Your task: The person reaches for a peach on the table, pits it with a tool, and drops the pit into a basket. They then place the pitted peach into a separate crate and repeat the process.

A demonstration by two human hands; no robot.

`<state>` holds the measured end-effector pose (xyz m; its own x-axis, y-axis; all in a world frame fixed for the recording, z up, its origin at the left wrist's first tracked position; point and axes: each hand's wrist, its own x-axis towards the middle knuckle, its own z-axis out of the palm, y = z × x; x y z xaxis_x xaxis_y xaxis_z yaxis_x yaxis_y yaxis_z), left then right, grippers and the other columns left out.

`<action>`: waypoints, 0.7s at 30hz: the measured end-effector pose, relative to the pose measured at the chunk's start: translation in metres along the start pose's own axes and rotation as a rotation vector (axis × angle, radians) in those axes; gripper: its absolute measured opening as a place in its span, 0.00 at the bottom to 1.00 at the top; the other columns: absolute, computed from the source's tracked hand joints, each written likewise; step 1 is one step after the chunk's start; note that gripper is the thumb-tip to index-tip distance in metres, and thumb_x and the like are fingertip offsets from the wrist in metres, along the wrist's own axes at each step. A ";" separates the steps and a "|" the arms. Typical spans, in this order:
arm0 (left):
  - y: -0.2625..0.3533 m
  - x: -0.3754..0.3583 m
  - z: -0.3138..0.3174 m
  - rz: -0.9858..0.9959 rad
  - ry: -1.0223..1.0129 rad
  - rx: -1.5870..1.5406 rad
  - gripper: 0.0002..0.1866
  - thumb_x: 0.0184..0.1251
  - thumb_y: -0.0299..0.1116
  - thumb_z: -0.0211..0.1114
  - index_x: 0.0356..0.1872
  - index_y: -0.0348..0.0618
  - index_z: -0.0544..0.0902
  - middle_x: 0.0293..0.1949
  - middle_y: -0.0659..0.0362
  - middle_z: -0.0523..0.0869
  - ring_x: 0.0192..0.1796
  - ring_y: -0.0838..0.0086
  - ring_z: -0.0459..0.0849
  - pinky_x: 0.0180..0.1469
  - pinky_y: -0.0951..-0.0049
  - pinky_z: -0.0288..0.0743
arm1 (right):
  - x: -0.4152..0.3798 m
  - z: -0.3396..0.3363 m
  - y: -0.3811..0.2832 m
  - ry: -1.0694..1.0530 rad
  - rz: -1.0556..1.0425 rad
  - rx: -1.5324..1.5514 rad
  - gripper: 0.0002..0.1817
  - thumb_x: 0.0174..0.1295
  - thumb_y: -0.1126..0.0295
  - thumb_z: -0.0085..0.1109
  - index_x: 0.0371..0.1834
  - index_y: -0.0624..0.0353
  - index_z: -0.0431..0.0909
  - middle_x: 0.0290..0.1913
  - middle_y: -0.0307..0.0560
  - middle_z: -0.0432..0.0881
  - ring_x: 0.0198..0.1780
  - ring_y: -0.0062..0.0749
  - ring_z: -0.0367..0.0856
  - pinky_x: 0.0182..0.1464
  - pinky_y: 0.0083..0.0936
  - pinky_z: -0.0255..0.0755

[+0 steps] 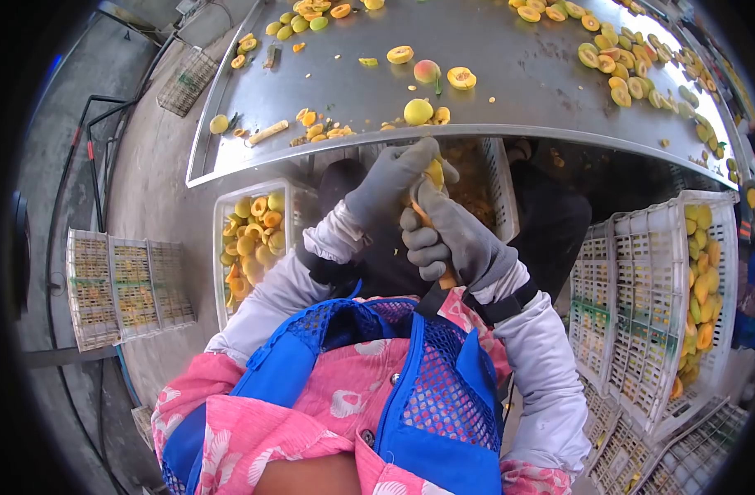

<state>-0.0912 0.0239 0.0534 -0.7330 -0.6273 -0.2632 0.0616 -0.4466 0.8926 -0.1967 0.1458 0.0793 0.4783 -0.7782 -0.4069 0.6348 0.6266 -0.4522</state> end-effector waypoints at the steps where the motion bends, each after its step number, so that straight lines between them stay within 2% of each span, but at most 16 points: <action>1: -0.006 0.001 -0.004 -0.009 -0.001 -0.002 0.20 0.72 0.46 0.60 0.35 0.35 0.86 0.30 0.59 0.86 0.33 0.79 0.81 0.40 0.76 0.75 | 0.000 -0.001 0.004 0.048 0.032 0.026 0.27 0.70 0.34 0.40 0.34 0.48 0.65 0.22 0.24 0.54 0.18 0.09 0.48 0.18 0.11 0.47; 3: -0.014 0.009 -0.012 0.116 0.029 0.661 0.22 0.72 0.47 0.59 0.37 0.34 0.85 0.31 0.57 0.87 0.32 0.79 0.81 0.39 0.76 0.76 | 0.002 -0.006 0.006 0.105 0.078 0.038 0.27 0.70 0.34 0.41 0.34 0.48 0.65 0.22 0.24 0.54 0.17 0.09 0.48 0.17 0.11 0.47; 5: -0.013 0.010 -0.012 0.128 -0.020 0.607 0.23 0.73 0.48 0.57 0.37 0.34 0.84 0.32 0.55 0.87 0.30 0.76 0.82 0.37 0.75 0.78 | 0.009 -0.012 0.011 -0.064 0.000 0.145 0.27 0.70 0.34 0.41 0.33 0.48 0.65 0.21 0.24 0.54 0.17 0.09 0.47 0.16 0.11 0.46; 7: -0.010 0.007 -0.003 0.002 0.006 -0.014 0.22 0.73 0.49 0.56 0.38 0.35 0.83 0.33 0.54 0.87 0.30 0.74 0.82 0.37 0.74 0.79 | 0.017 -0.012 0.008 -0.053 -0.032 0.150 0.27 0.70 0.35 0.40 0.33 0.48 0.65 0.21 0.24 0.54 0.17 0.09 0.47 0.16 0.11 0.45; 8: -0.015 0.007 0.001 -0.014 0.098 -0.115 0.22 0.73 0.50 0.56 0.40 0.37 0.83 0.35 0.55 0.87 0.30 0.72 0.83 0.37 0.72 0.79 | 0.021 -0.012 0.009 -0.034 -0.063 0.168 0.27 0.70 0.35 0.40 0.32 0.48 0.65 0.20 0.24 0.54 0.16 0.09 0.46 0.16 0.11 0.45; 9: -0.022 0.008 -0.001 -0.020 0.097 -0.114 0.22 0.73 0.50 0.56 0.40 0.37 0.83 0.35 0.55 0.87 0.30 0.72 0.83 0.37 0.72 0.79 | 0.021 -0.012 0.012 -0.032 -0.064 0.174 0.27 0.70 0.35 0.40 0.32 0.48 0.65 0.20 0.24 0.54 0.16 0.09 0.46 0.16 0.11 0.45; 11: -0.036 0.010 -0.007 0.044 0.295 -0.462 0.27 0.76 0.54 0.51 0.47 0.34 0.78 0.36 0.52 0.84 0.38 0.70 0.84 0.39 0.71 0.80 | 0.020 -0.013 0.016 0.030 -0.179 0.074 0.28 0.70 0.34 0.40 0.31 0.48 0.66 0.20 0.24 0.53 0.16 0.10 0.46 0.16 0.12 0.45; 13: -0.034 0.009 -0.013 0.124 0.344 -0.459 0.27 0.76 0.56 0.48 0.49 0.37 0.77 0.40 0.53 0.84 0.39 0.68 0.84 0.37 0.71 0.80 | 0.021 -0.015 0.020 0.055 -0.202 0.051 0.28 0.69 0.33 0.41 0.31 0.48 0.66 0.20 0.24 0.53 0.15 0.10 0.46 0.16 0.13 0.45; 15: -0.031 -0.005 -0.024 0.108 0.376 -0.313 0.27 0.76 0.57 0.48 0.50 0.41 0.76 0.41 0.54 0.85 0.37 0.69 0.84 0.37 0.72 0.80 | 0.022 -0.021 0.021 0.075 -0.226 0.030 0.28 0.68 0.33 0.41 0.31 0.47 0.66 0.20 0.24 0.54 0.15 0.11 0.47 0.16 0.13 0.46; 16: -0.019 -0.020 -0.031 0.018 0.437 -0.306 0.26 0.76 0.57 0.48 0.52 0.42 0.75 0.40 0.54 0.85 0.35 0.71 0.85 0.37 0.75 0.80 | 0.023 -0.026 0.020 0.118 -0.199 0.017 0.29 0.68 0.32 0.42 0.31 0.47 0.66 0.20 0.25 0.54 0.15 0.12 0.47 0.16 0.14 0.46; 17: -0.030 -0.036 -0.086 0.016 0.081 -0.209 0.24 0.77 0.54 0.49 0.52 0.42 0.75 0.42 0.55 0.86 0.36 0.73 0.86 0.35 0.78 0.80 | 0.024 -0.030 0.019 0.159 -0.173 0.007 0.29 0.67 0.32 0.42 0.32 0.47 0.66 0.20 0.25 0.54 0.15 0.12 0.47 0.17 0.15 0.47; 18: -0.023 -0.055 -0.078 0.202 0.443 -0.200 0.22 0.79 0.50 0.48 0.48 0.41 0.78 0.42 0.54 0.87 0.36 0.76 0.86 0.33 0.79 0.79 | 0.026 -0.033 0.019 0.191 -0.171 0.057 0.28 0.69 0.34 0.43 0.32 0.48 0.68 0.18 0.25 0.53 0.14 0.13 0.46 0.15 0.15 0.47; 19: -0.017 -0.061 -0.081 0.264 0.402 0.063 0.21 0.79 0.46 0.48 0.46 0.37 0.80 0.43 0.54 0.87 0.36 0.77 0.86 0.34 0.79 0.78 | 0.028 -0.035 0.019 0.182 -0.180 0.059 0.28 0.69 0.34 0.43 0.32 0.48 0.68 0.18 0.25 0.53 0.14 0.13 0.46 0.15 0.15 0.47; 20: -0.029 -0.106 -0.142 0.300 0.688 0.284 0.19 0.78 0.41 0.50 0.47 0.34 0.81 0.43 0.54 0.87 0.40 0.74 0.85 0.40 0.77 0.79 | 0.029 -0.036 0.018 0.228 -0.139 0.061 0.29 0.67 0.33 0.44 0.34 0.49 0.68 0.19 0.26 0.55 0.15 0.13 0.49 0.17 0.15 0.50; 21: -0.036 -0.132 -0.203 0.016 0.899 0.634 0.16 0.74 0.37 0.56 0.49 0.33 0.82 0.43 0.55 0.87 0.46 0.70 0.85 0.47 0.72 0.79 | 0.029 -0.038 0.016 0.278 -0.098 0.066 0.30 0.65 0.31 0.46 0.35 0.50 0.68 0.20 0.27 0.56 0.16 0.14 0.52 0.19 0.16 0.53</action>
<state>0.1407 -0.0063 -0.0182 0.0417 -0.9808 -0.1906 -0.4811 -0.1869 0.8565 -0.1955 0.1344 0.0304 0.2344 -0.7876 -0.5698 0.7121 0.5382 -0.4509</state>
